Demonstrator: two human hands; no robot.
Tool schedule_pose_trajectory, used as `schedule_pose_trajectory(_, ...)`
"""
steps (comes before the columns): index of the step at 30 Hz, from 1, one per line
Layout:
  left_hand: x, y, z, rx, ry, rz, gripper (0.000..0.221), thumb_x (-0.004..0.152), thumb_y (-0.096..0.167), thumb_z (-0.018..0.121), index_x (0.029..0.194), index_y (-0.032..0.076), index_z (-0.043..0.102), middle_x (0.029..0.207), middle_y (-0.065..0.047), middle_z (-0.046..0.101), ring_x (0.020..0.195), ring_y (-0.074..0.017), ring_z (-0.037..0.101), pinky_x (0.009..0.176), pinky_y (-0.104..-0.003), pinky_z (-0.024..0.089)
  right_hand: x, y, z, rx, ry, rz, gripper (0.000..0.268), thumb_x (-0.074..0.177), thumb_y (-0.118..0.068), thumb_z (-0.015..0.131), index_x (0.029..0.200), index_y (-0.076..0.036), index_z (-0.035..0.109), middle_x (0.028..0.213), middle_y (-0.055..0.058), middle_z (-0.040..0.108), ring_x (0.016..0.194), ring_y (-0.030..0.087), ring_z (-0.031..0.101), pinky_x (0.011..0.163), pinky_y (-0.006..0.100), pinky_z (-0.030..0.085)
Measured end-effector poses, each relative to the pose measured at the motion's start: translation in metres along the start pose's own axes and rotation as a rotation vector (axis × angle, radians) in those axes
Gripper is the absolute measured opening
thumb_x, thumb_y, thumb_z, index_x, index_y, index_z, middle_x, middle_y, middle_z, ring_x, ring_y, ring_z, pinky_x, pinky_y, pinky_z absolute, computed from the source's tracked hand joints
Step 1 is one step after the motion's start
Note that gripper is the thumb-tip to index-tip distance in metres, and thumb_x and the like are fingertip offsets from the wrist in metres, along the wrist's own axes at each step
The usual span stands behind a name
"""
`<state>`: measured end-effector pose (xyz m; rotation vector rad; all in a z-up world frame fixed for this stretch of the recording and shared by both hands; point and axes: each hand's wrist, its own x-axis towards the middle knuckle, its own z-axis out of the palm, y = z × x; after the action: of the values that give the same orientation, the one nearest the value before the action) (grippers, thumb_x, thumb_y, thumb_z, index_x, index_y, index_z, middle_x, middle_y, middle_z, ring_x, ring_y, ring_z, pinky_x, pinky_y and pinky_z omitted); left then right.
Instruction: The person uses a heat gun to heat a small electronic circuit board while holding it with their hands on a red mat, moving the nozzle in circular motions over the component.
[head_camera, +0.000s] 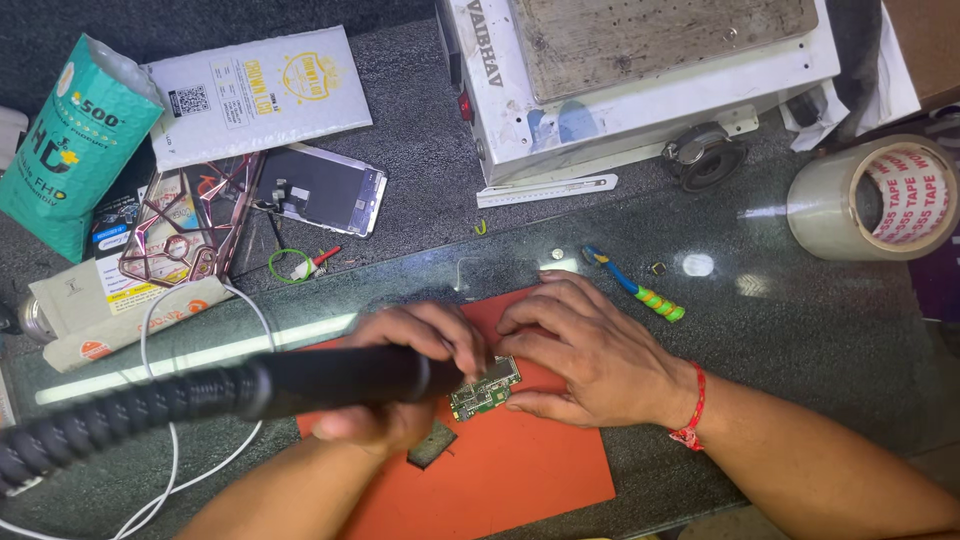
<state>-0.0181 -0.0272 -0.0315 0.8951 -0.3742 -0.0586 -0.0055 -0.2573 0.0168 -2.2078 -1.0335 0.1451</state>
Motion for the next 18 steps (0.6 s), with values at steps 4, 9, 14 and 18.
schedule_pose_trajectory(4,-0.0018,0.0063,-0.0021,-0.024,-0.021,-0.008,0.087,0.083,0.086,0.049,0.107,0.004,0.061,0.086,-0.018,0.068,0.071,-0.0244,0.068,0.072,-0.041,0.059,0.0002,0.0002,0.0001,-0.012,0.002,0.000,0.049,0.077,-0.040,0.084,0.112,-0.010,0.070,0.118,0.006,0.060,0.117,0.028,0.055,0.110,0.052,0.039)
schedule_pose_trajectory(9,-0.0009,0.0036,-0.0004,-0.028,-0.088,0.021,0.087,0.083,0.086,0.049,0.108,0.003,0.061,0.093,-0.017,0.069,0.073,-0.0239,0.069,0.071,-0.039,0.060,-0.0002,0.0008,-0.0001,-0.006,0.005,-0.003,0.048,0.076,-0.039,0.084,0.112,-0.009,0.071,0.119,0.006,0.060,0.118,0.028,0.056,0.112,0.053,0.038)
schedule_pose_trajectory(14,-0.0061,0.0077,0.0062,0.067,-0.082,-0.090,0.091,0.078,0.090,0.048,0.097,0.002,0.061,0.083,-0.020,0.070,0.073,-0.0277,0.068,0.071,-0.044,0.060,0.0001,0.0011,0.0003,-0.010,-0.012,0.008,0.046,0.076,-0.040,0.085,0.108,-0.011,0.071,0.118,0.006,0.061,0.117,0.028,0.056,0.111,0.053,0.038)
schedule_pose_trajectory(18,-0.0005,0.0110,-0.0010,-0.030,0.024,-0.092,0.089,0.077,0.089,0.050,0.099,0.003,0.059,0.083,-0.019,0.065,0.073,-0.0281,0.066,0.070,-0.045,0.058,-0.0012,0.0015,0.0007,-0.018,-0.005,0.011,0.049,0.075,-0.040,0.085,0.113,-0.011,0.072,0.117,0.007,0.060,0.116,0.029,0.056,0.111,0.053,0.038)
